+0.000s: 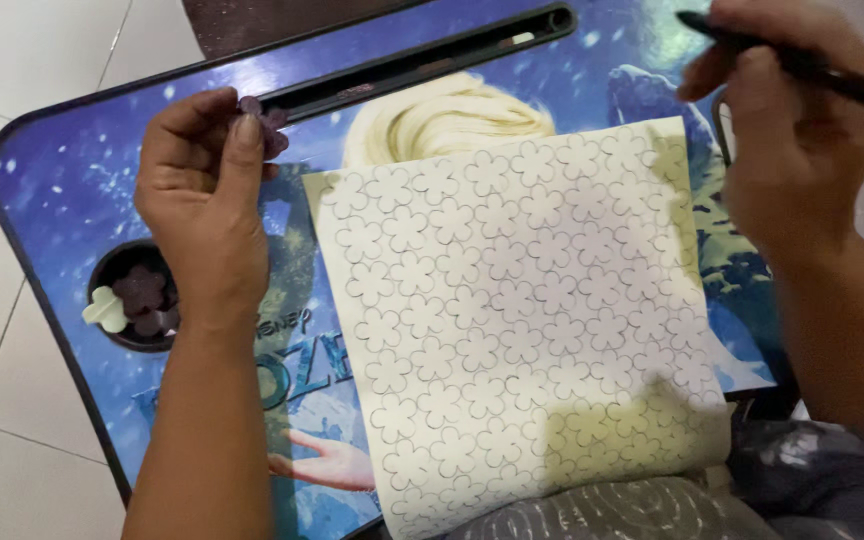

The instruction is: The person traces flower-shaped outlines on a sheet of paper using a small purple stencil and a black pen. After completing the tracing, they use red-handled scissors to cut along the drawn outlines, separating individual flower shapes from the sheet.

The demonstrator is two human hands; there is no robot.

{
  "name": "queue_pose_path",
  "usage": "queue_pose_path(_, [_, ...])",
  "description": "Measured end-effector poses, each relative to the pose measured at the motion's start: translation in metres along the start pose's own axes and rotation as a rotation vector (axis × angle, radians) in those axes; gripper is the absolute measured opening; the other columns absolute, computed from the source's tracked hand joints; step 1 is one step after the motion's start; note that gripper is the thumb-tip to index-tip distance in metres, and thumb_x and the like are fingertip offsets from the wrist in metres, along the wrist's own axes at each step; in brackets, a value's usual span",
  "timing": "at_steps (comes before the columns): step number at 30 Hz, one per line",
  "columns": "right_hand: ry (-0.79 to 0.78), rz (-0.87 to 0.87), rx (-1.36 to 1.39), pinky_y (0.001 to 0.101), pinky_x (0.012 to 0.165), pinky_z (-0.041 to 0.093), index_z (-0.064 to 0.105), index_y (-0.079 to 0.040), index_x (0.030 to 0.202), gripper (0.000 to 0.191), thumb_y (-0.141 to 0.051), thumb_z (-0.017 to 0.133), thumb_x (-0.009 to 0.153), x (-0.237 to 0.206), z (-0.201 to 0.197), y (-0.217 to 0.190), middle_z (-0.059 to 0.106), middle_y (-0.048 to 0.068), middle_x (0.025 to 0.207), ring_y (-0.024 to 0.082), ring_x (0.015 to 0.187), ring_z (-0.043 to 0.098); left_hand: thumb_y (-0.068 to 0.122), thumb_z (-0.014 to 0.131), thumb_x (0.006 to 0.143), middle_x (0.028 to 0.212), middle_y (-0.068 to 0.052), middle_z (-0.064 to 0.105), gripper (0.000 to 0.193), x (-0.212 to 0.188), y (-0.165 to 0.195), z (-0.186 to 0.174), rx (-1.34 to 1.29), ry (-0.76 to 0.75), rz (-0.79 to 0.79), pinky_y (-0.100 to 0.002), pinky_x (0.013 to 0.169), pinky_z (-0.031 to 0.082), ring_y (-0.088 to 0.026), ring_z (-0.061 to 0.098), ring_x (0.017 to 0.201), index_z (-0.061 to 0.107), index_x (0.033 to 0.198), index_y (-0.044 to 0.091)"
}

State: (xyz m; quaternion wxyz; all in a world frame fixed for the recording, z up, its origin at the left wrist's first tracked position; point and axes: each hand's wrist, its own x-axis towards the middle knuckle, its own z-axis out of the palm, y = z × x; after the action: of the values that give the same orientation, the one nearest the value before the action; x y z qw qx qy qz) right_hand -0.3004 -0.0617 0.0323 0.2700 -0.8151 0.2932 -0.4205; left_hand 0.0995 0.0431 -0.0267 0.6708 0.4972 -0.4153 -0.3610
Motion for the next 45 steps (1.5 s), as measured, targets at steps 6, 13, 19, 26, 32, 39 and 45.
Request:
queue_pose_path(6, [0.092, 0.190, -0.103, 0.0252, 0.092, 0.052, 0.058, 0.004, 0.133, 0.017, -0.002, 0.043, 0.130, -0.041, -0.025, -0.006, 0.063, 0.014, 0.116, 0.017, 0.100, 0.063, -0.006, 0.068, 0.115, 0.113, -0.007, 0.067, 0.020, -0.001, 0.006, 0.005, 0.006, -0.076, 0.031, -0.026, 0.094, 0.059, -0.011, 0.067, 0.099, 0.055, 0.129, 0.000])
queue_pose_path(13, [0.187, 0.196, -0.126, 0.0267, 0.085, 0.056, 0.063, 0.000, 0.111, 0.017, 0.004, 0.046, 0.114, -0.084, -0.035, -0.026, 0.061, 0.013, 0.108, 0.016, 0.089, 0.061, -0.006, 0.072, 0.112, 0.108, -0.009, 0.070, 0.017, -0.019, 0.034, 0.036, 0.371, -0.206, 0.141, -0.025, 0.088, 0.060, -0.013, 0.072, 0.099, 0.059, 0.123, -0.002])
queue_pose_path(19, [-0.049, 0.312, 0.079, 0.0291, 0.076, 0.064, 0.064, 0.001, 0.115, 0.028, 0.009, 0.042, 0.100, -0.097, -0.001, -0.089, 0.069, 0.016, 0.103, 0.020, 0.085, 0.071, 0.004, 0.078, 0.092, 0.107, -0.005, 0.078, 0.021, -0.054, 0.062, 0.097, 0.600, -0.632, 0.230, -0.025, 0.081, 0.063, -0.014, 0.077, 0.092, 0.072, 0.112, 0.008])
queue_pose_path(26, [-0.163, 0.150, 0.064, 0.0371, 0.085, 0.060, 0.061, 0.006, 0.119, 0.042, -0.002, 0.078, 0.081, -0.107, 0.025, -0.145, 0.067, 0.018, 0.110, 0.030, 0.103, 0.070, 0.017, 0.088, 0.078, 0.089, -0.001, 0.078, 0.024, -0.123, 0.108, 0.134, 0.598, -0.731, 0.182, -0.030, 0.066, 0.055, -0.017, 0.076, 0.077, 0.074, 0.098, 0.014])
queue_pose_path(32, [-0.239, 0.340, 0.339, 0.0318, 0.088, 0.063, 0.065, 0.001, 0.122, 0.029, -0.002, 0.073, 0.094, -0.134, 0.006, -0.152, 0.072, 0.010, 0.113, 0.020, 0.105, 0.074, 0.015, 0.089, 0.075, 0.086, 0.001, 0.078, 0.024, -0.162, 0.106, 0.145, 0.623, -0.715, 0.132, -0.029, 0.070, 0.058, -0.015, 0.077, 0.079, 0.070, 0.091, 0.017])
queue_pose_path(39, [-0.205, 0.527, 0.343, 0.0267, 0.069, 0.059, 0.069, -0.002, 0.114, 0.028, -0.009, 0.078, 0.088, -0.170, -0.016, -0.150, 0.076, 0.008, 0.105, 0.015, 0.083, 0.072, 0.018, 0.089, 0.079, 0.085, -0.002, 0.079, 0.023, -0.195, 0.097, 0.178, 0.645, -0.690, 0.019, -0.031, 0.067, 0.057, -0.017, 0.077, 0.075, 0.074, 0.095, 0.013])
queue_pose_path(45, [-0.108, 0.548, 0.282, 0.0278, 0.077, 0.065, 0.073, -0.010, 0.109, 0.014, -0.007, 0.073, 0.095, -0.210, -0.042, -0.140, 0.078, 0.007, 0.104, 0.016, 0.089, 0.077, 0.018, 0.081, 0.085, 0.104, -0.008, 0.079, 0.048, -0.206, 0.090, 0.184, 0.491, -0.717, -0.212, -0.033, 0.087, 0.059, -0.018, 0.078, 0.100, 0.065, 0.129, 0.005])
